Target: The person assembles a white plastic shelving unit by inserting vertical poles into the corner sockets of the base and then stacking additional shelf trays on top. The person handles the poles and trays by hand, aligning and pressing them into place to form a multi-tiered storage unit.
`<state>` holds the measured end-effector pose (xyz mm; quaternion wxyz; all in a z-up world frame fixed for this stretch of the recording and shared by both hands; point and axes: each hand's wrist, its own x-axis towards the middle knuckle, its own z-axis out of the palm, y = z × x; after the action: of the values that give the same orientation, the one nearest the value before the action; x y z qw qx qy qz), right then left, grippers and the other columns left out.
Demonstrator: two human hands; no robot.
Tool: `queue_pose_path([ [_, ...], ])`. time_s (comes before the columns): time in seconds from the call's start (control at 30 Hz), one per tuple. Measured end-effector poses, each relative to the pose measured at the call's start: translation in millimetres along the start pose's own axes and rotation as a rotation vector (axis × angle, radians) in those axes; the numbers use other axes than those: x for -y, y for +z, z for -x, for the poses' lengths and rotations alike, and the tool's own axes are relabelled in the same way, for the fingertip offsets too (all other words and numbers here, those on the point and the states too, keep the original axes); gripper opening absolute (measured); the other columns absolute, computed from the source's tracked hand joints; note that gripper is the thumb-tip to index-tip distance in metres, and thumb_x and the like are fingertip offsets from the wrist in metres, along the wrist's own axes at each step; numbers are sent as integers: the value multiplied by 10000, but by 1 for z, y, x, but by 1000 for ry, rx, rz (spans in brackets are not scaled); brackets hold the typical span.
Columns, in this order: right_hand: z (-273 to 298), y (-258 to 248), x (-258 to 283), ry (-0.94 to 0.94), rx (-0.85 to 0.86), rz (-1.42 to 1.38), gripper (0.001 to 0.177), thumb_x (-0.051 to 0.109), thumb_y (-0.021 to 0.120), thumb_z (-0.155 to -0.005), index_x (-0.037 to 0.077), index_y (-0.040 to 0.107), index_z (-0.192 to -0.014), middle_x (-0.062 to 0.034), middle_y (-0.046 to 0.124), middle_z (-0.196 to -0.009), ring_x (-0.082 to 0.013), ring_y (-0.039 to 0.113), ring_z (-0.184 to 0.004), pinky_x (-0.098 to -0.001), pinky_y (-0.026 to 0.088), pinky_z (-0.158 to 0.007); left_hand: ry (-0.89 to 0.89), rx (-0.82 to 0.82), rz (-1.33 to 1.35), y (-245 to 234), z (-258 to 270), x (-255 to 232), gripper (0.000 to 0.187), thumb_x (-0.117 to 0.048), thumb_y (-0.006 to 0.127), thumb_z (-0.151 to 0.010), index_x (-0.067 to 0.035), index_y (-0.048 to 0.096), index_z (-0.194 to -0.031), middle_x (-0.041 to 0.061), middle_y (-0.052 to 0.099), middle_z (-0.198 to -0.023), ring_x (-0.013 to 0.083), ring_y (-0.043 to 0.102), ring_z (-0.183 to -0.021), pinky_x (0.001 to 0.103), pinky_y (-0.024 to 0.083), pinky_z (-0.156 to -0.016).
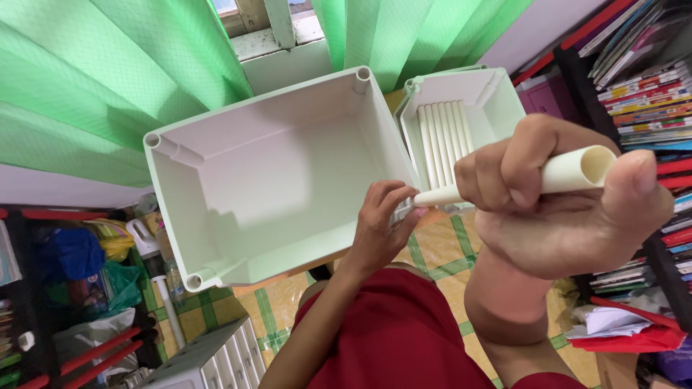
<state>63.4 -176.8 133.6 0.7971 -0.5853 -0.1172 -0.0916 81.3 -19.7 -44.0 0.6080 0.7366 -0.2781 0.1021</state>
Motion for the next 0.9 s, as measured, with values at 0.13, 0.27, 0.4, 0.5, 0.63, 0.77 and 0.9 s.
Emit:
queue_pose_path([
  [0.13,-9,-12,2,33,-4,-3,715,684,401,-1039,95,329,-641,-6,238,-437,-119,107,-476,-338,158,-446,5,12,28,-3,-3,3,365,-111,827,-873,-67,619,-1170,99,618,-1134,303,614,-1042,408,532,-881],
  [0.27,-11,-28,0,57,11,4,728,705,401,-1025,102,321,-624,22,208,-438,-120,102,-468,-355,153,-483,-1,9,19,-3,-3,6,403,-118,859,-836,-54,612,-1148,96,624,-1125,294,614,-1027,400,534,-867],
  [0.4,1,-37,-6,32,-94,-140,712,650,356,-1066,79,346,-642,8,224,-495,-115,119,-470,-349,163,-489,27,4,-6,2,-2,10,397,-125,862,-837,-39,617,-1137,105,637,-1119,296,608,-1013,407,530,-852],
  [0.5,5,-38,-5,41,-92,-180,672,609,347,-1034,78,357,-622,-13,255,-471,-127,136,-448,-355,185,-457,37,-1,-8,2,-2,12,368,-125,854,-856,-39,617,-1124,102,645,-1102,291,615,-1006,401,534,-840],
  [0.63,3,-37,-4,30,-27,-72,637,597,364,-1018,115,342,-602,-13,279,-429,-126,144,-431,-347,199,-434,29,-12,-16,3,-1,14,366,-153,861,-854,-44,629,-1116,96,658,-1079,282,619,-974,392,534,-820],
  [0.77,4,-37,-5,30,-17,-88,631,583,363,-1024,104,345,-614,-8,281,-442,-113,145,-415,-346,201,-439,34,-12,-15,5,-2,13,361,-161,857,-858,-44,628,-1112,93,656,-1076,280,620,-975,389,536,-821],
  [0.9,-6,-39,-9,-4,55,-36,556,540,382,-1010,142,338,-625,-1,304,-435,-122,166,-389,-335,219,-363,-5,-11,10,1,-3,14,365,-161,859,-856,-36,633,-1114,99,661,-1081,280,621,-960,389,537,-808],
])
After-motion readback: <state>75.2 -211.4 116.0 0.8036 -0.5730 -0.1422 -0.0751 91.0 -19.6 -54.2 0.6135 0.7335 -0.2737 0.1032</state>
